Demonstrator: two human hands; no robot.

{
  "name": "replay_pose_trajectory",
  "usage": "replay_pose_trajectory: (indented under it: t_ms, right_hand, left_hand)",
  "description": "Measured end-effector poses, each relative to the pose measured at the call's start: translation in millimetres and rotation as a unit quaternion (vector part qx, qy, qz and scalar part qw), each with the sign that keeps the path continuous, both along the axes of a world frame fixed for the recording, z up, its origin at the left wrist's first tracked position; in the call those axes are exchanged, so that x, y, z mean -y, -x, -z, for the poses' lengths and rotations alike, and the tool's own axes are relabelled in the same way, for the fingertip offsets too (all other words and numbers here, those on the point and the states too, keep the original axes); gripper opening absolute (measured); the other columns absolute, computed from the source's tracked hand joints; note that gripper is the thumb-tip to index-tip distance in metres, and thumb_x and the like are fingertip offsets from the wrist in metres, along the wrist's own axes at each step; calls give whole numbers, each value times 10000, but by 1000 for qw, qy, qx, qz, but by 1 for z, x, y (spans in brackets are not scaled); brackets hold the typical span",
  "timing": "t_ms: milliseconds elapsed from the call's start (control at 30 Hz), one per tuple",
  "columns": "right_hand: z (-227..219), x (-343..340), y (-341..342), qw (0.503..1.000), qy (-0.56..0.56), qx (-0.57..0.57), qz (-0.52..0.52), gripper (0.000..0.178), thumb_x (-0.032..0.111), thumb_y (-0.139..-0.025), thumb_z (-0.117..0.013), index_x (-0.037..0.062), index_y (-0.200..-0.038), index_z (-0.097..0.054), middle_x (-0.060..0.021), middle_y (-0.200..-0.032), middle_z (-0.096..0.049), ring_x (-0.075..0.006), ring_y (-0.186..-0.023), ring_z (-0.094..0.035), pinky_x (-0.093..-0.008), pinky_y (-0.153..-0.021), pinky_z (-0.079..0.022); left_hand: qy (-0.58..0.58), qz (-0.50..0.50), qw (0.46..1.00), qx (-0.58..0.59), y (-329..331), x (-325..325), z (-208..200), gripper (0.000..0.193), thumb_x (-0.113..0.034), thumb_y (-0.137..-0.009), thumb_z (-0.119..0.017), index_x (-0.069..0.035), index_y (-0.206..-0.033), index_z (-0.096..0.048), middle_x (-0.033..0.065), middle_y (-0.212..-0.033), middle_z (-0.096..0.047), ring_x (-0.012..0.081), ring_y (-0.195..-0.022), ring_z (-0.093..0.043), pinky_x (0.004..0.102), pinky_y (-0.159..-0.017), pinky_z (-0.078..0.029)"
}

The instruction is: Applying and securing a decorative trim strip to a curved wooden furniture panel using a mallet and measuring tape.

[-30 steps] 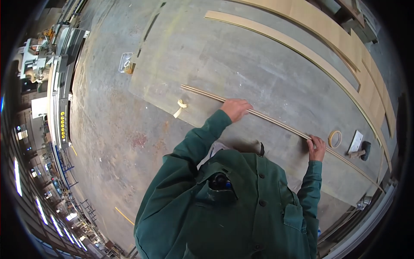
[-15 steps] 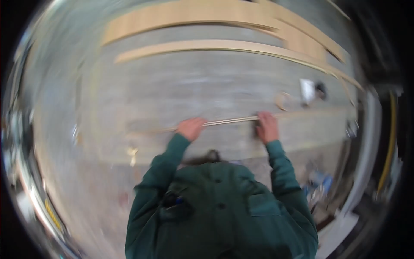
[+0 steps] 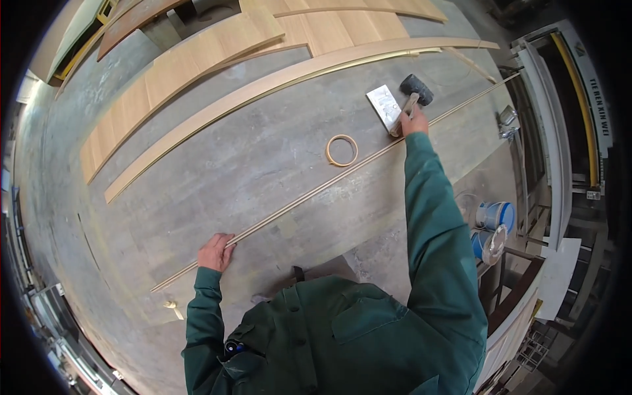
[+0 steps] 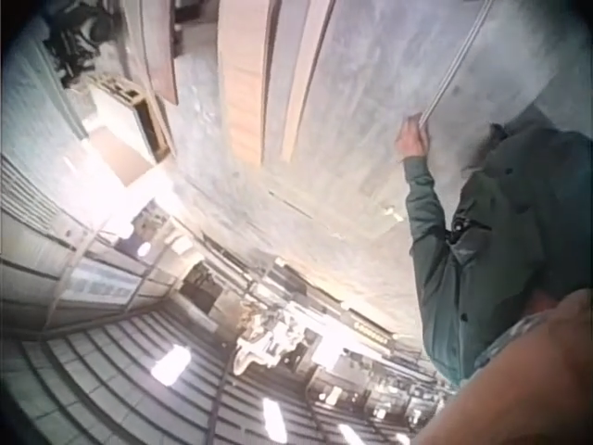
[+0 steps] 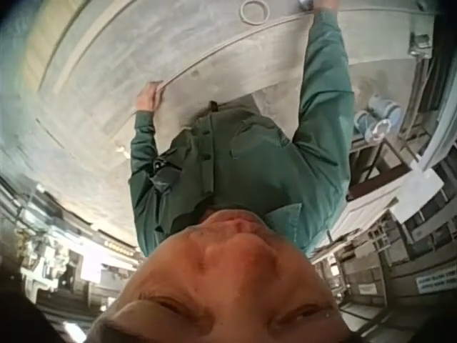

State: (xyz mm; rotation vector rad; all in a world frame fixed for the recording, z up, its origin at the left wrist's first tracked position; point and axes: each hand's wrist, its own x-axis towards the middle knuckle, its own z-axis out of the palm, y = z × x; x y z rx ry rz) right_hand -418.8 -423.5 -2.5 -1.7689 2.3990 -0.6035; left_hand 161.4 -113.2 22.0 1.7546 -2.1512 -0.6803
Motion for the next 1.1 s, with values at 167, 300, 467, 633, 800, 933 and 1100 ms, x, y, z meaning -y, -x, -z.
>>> replay_pose_trajectory:
  t_ms: [167,300,467,633,800,933,1100]
  right_hand:
    - [21,46,-11,988,-111,37,103,842,278,-690,-790,-48,-1369,-413,-284,-1207,-623,-397,-1112,-621,-420,-980,-489]
    - [26,58,78,964,-161,132,167,505,163,-684,-694,-40,-1123,-549,-209,-926,-683,-329,-772,-684,-427,-659,-550]
    - [-13,-11,24,880,-34,465,85,251,206,-838,-646,-2,-971,-599,-68,-613,-542,-158,-442,-524,-304,-412,-428]
    - [-101,-163,-104,828,-36,559,32,284,246,-972,-609,16,-1133,-567,-7,-660,-524,-82,-448,-463,-234,-404,-375]
    - [-102,-244,-192,838,-58,542,-40,242,173,-971,-609,31,-1161,-562,11,-784,-592,-97,-500,-513,-248,-444,-413]
    - [-47,-267,-223,959,-20,234,-162,298,243,-913,-661,-6,-1043,-561,-254,-787,-653,-402,-702,-667,-456,-606,-499]
    - [-91,-269,-272,959,-32,251,-130,309,269,-920,-650,4,-1056,-568,-262,-809,-653,-447,-767,-649,-450,-638,-503]
  left_hand:
    - [-6,-13,999,29,1,-5,-6,248,-196,-855,-680,-130,-1094,-660,68,-1004,-647,293,-838,-652,371,-686,-537]
    - [-7,14,1000,1,12,11,-1,237,-184,-861,-674,-128,-1090,-658,68,-1005,-647,292,-842,-654,372,-687,-539]
    - [-7,-17,1000,22,2,-4,-7,223,-183,-868,-670,-129,-1084,-655,71,-997,-650,295,-829,-653,373,-682,-541]
    - [13,-1,1000,7,0,-2,-5,215,-190,-878,-666,-131,-1085,-653,68,-988,-648,295,-840,-651,380,-688,-543]
    - [19,-2,1000,-5,-5,-7,5,204,-208,-893,-654,-131,-1082,-642,66,-981,-636,288,-868,-647,374,-707,-541]
    - [37,16,999,-13,-6,-9,15,213,-224,-898,-640,-138,-1092,-633,66,-963,-618,285,-873,-641,387,-709,-536]
    - [33,8,999,-2,-13,-17,24,218,-230,-902,-627,-145,-1103,-629,63,-957,-605,279,-877,-643,397,-709,-539]
